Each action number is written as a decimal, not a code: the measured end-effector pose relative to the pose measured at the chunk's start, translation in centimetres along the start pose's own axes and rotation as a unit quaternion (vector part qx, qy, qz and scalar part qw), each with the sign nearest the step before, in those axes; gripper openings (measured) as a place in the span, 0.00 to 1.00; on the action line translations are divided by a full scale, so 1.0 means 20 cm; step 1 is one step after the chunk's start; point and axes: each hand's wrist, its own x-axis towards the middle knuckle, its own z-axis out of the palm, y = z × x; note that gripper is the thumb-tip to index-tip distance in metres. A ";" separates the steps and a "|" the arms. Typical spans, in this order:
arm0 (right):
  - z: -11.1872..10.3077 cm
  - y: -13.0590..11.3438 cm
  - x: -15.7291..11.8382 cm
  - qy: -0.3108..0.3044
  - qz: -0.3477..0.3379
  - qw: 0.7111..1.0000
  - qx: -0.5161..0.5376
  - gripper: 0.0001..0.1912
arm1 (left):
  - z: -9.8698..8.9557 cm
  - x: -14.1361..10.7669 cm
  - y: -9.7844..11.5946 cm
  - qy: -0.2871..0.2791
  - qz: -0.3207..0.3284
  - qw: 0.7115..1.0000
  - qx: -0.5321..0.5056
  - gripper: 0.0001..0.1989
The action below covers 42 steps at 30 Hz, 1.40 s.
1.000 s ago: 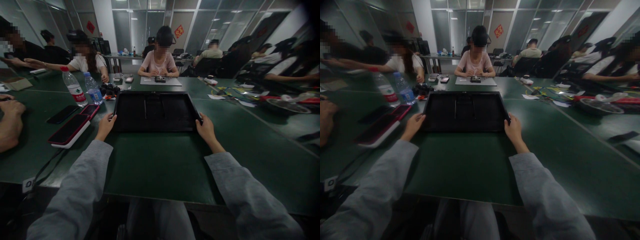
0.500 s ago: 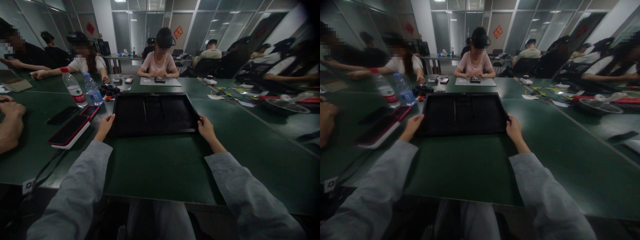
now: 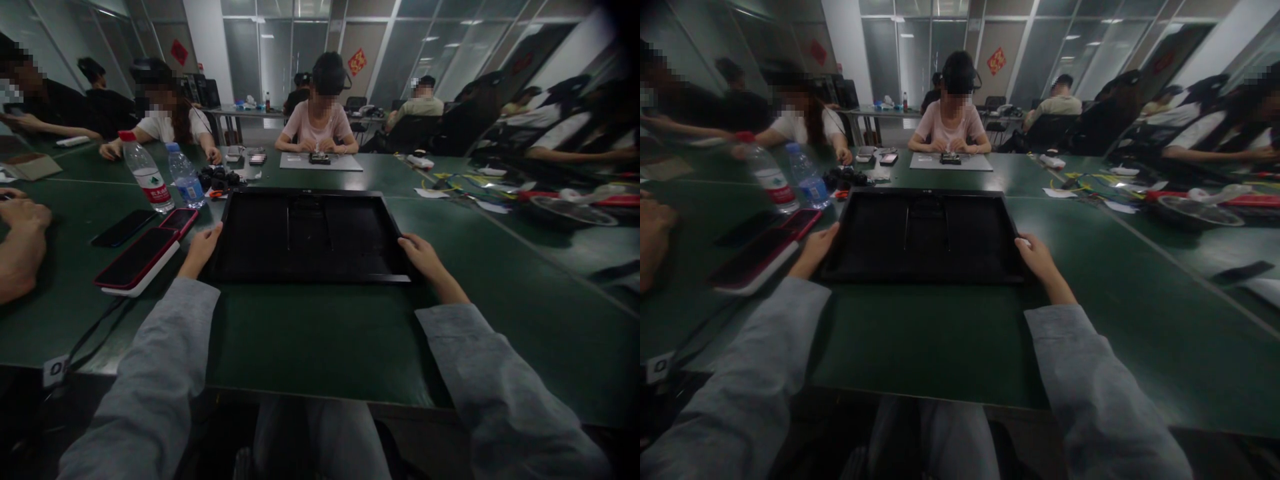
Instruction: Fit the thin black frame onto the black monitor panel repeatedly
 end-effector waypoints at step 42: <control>-0.02 -0.16 -0.04 -0.070 0.028 0.963 0.258 0.39 | -0.04 -0.11 0.06 -0.003 0.055 0.998 0.015 0.28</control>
